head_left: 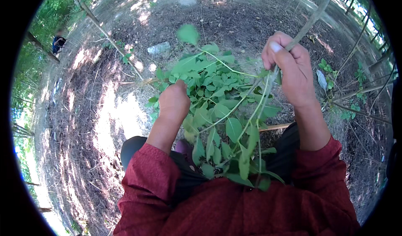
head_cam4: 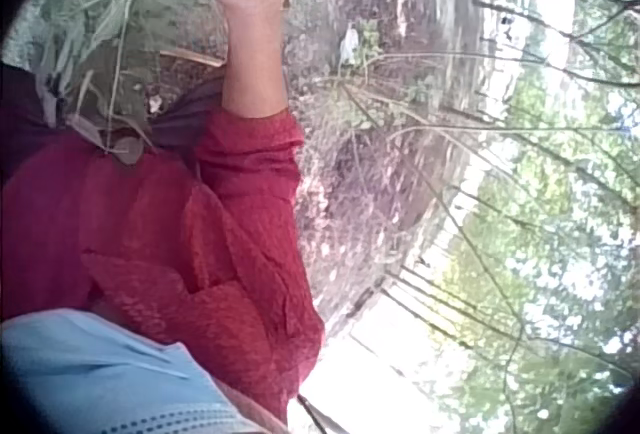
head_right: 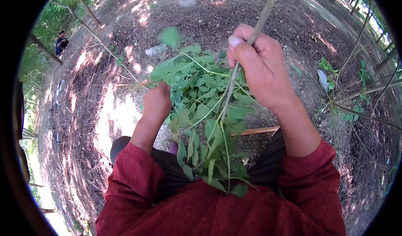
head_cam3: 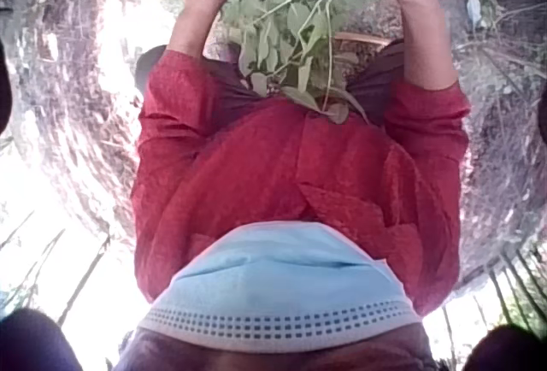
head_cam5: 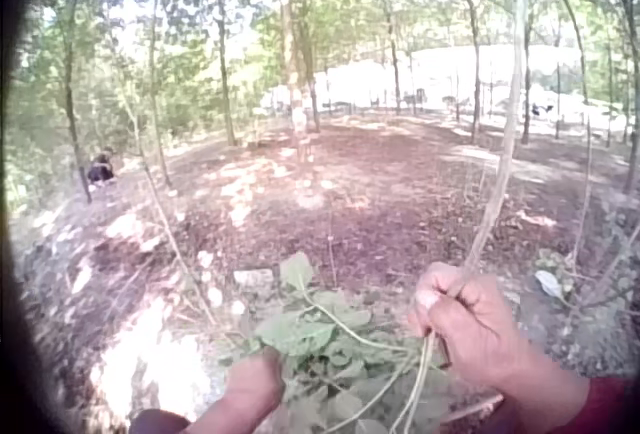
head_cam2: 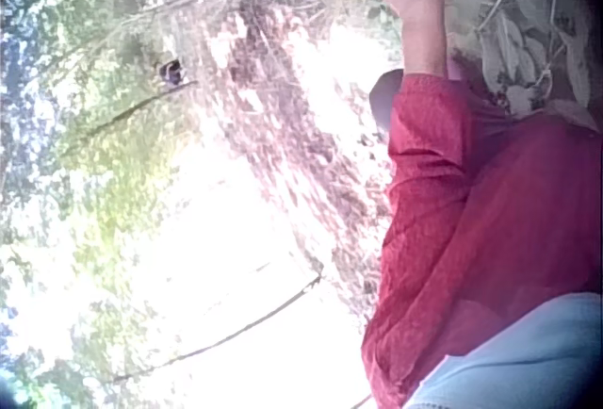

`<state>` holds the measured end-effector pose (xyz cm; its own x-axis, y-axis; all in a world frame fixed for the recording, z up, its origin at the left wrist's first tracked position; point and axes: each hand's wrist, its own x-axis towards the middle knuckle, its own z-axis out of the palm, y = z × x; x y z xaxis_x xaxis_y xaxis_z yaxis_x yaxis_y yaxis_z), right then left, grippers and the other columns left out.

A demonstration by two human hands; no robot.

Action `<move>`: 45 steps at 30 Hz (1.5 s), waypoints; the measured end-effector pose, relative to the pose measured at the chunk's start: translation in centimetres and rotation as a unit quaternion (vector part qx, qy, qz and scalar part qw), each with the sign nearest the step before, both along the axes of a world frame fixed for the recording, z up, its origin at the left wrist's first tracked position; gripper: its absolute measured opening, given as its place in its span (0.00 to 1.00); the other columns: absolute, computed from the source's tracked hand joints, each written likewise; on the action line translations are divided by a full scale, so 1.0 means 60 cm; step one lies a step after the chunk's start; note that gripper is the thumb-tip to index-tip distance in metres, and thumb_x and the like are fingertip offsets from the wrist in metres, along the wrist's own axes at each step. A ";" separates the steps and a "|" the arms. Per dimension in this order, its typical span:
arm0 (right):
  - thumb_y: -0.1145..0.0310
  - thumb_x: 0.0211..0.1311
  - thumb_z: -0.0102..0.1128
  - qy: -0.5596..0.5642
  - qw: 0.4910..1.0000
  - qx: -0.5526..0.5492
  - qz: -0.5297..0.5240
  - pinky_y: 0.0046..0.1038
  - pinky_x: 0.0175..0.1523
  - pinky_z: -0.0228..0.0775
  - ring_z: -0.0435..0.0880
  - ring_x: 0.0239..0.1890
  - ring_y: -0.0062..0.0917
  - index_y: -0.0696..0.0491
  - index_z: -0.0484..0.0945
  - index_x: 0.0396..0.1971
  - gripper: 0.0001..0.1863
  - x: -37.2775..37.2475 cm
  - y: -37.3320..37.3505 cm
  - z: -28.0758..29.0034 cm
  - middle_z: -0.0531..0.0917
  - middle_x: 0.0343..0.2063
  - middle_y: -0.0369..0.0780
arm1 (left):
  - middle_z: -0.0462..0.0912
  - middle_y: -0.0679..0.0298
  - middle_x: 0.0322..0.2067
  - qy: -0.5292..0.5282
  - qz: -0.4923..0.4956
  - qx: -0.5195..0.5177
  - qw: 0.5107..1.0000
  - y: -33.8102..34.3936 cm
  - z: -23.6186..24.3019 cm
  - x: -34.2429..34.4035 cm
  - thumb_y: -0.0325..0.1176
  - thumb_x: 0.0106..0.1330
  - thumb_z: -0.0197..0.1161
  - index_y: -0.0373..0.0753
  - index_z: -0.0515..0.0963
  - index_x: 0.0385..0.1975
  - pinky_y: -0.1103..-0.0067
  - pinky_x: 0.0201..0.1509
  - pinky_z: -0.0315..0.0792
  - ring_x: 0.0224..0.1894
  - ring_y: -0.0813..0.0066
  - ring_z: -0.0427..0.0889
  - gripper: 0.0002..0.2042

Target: The person sits on the ground and strips leaves from branches by hand. They hold a branch with one hand and pull off leaves with the other, dropping them onto a pile on the ground.

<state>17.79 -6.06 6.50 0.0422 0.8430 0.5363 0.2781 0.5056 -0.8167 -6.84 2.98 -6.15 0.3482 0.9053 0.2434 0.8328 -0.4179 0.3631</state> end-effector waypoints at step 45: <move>0.67 0.61 0.51 -0.074 0.986 -0.112 0.102 0.23 0.28 0.58 0.64 0.23 0.15 0.57 0.67 0.23 0.11 -0.023 -0.014 -0.059 0.66 0.16 0.33 | 0.55 0.73 0.14 -0.743 -0.141 -0.431 0.492 -0.059 -0.028 0.055 0.37 0.68 0.54 0.37 0.63 0.59 0.87 0.18 0.49 0.14 0.85 0.51 0.22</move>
